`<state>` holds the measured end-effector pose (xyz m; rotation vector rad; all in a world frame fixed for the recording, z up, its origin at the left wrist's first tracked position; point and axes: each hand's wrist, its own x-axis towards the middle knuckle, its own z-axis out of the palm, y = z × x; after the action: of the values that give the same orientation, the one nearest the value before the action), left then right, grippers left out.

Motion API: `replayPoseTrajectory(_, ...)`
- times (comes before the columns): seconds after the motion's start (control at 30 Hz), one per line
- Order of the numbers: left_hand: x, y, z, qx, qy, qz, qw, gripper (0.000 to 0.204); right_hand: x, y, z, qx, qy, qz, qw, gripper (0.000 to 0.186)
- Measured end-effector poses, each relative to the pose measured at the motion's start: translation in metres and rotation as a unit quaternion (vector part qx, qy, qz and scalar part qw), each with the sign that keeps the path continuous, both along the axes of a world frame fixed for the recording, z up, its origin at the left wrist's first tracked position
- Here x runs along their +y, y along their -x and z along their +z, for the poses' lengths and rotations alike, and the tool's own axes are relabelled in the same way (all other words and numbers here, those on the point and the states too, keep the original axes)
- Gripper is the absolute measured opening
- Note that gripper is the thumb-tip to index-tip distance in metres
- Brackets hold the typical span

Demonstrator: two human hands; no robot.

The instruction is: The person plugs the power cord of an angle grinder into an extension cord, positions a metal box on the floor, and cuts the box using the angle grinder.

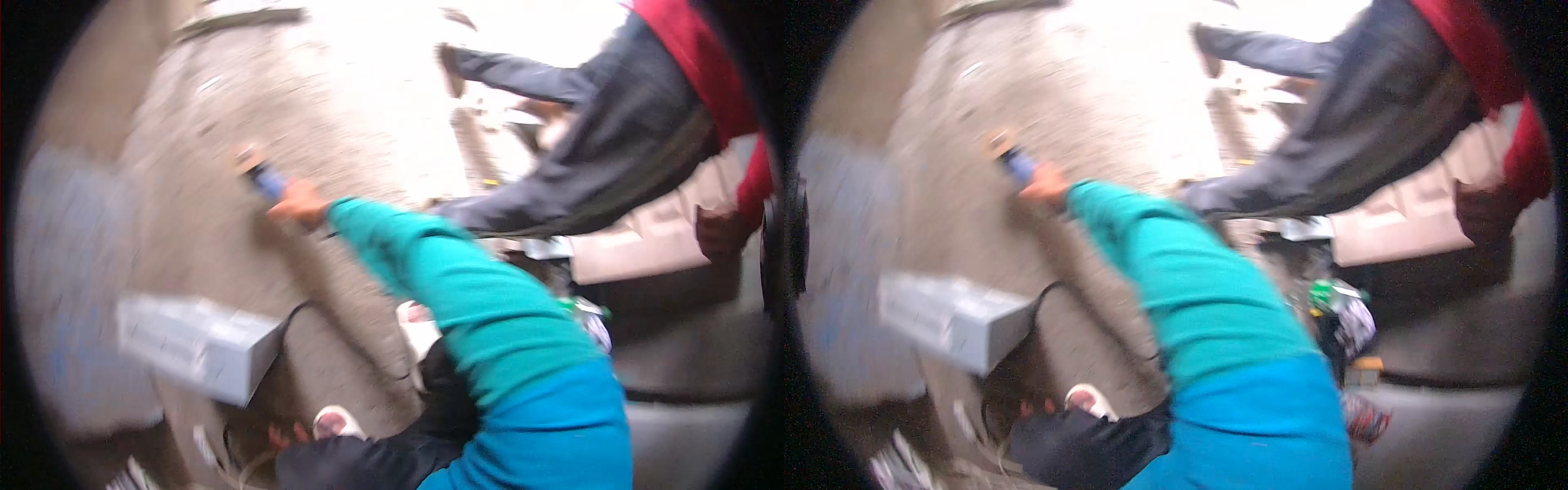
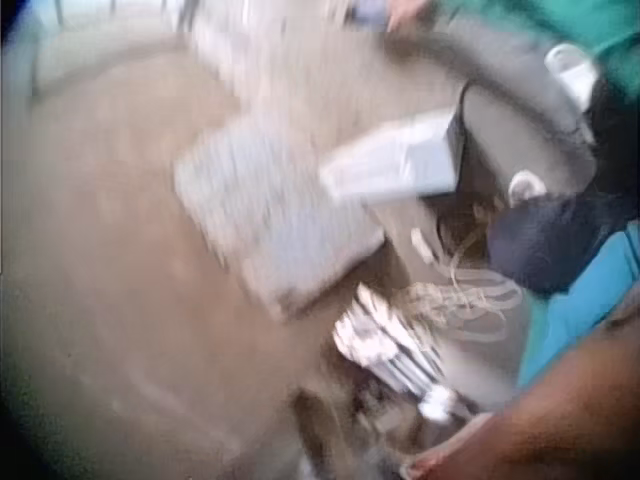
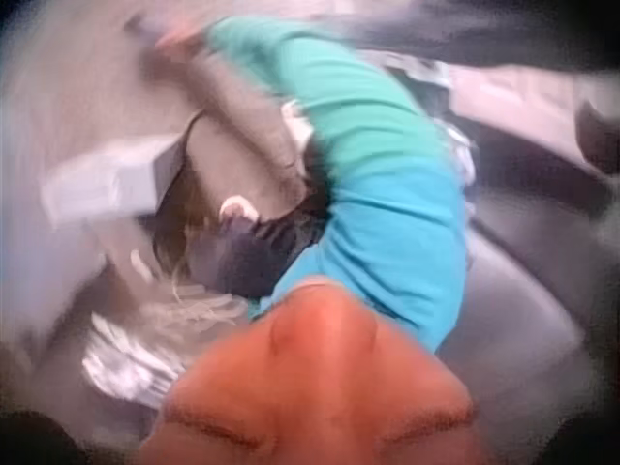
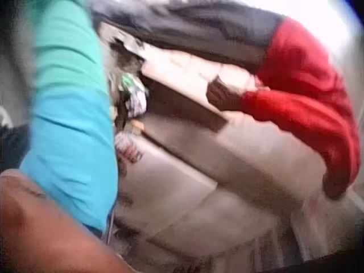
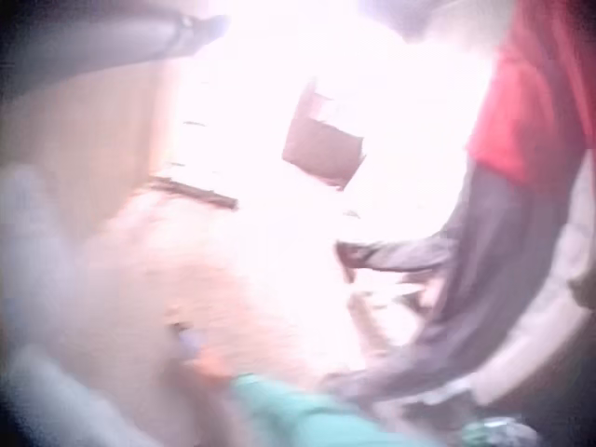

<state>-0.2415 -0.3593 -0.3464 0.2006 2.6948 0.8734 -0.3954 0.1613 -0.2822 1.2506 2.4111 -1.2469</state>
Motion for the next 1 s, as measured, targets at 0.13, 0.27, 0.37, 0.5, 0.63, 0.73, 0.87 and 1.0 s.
replayPoseTrajectory(0.13, 0.03, -0.015, 0.011, -0.082, -0.022, -0.022, 0.996, 0.04, 0.029, 0.0, -0.024, 0.049, -0.081, -0.055, 0.994, 0.045)
replayPoseTrajectory(0.27, 0.021, -0.023, 0.013, -0.124, -0.03, -0.03, 0.991, 0.04, 0.031, 0.006, -0.034, 0.078, -0.107, -0.079, 0.988, 0.045)
replayPoseTrajectory(0.37, 0.014, -0.019, 0.014, -0.155, -0.027, -0.052, 0.986, 0.039, 0.028, 0.014, -0.044, 0.086, -0.123, -0.078, 0.986, 0.045)
replayPoseTrajectory(0.5, 0.012, -0.011, 0.018, -0.184, -0.016, -0.072, 0.98, 0.039, 0.022, 0.021, -0.048, 0.06, -0.108, -0.058, 0.991, 0.046)
replayPoseTrajectory(0.63, 0.023, -0.003, 0.017, -0.205, -0.001, -0.091, 0.974, 0.039, 0.024, 0.01, -0.059, 0.078, -0.133, -0.068, 0.986, 0.053)
replayPoseTrajectory(0.73, 0.026, 0.014, 0.016, -0.209, 0.015, -0.103, 0.972, 0.038, 0.014, 0.023, -0.055, 0.065, -0.148, -0.048, 0.986, 0.061)
replayPoseTrajectory(0.87, 0.035, 0.023, 0.01, -0.234, 0.025, -0.15, 0.96, 0.038, 0.024, 0.014, -0.068, -0.02, -0.136, -0.017, 0.99, 0.086)
replayPoseTrajectory(1.0, 0.042, 0.048, 0.004, -0.234, 0.03, -0.181, 0.955, 0.038, 0.032, 0.015, -0.057, -0.052, -0.133, -0.002, 0.99, 0.108)
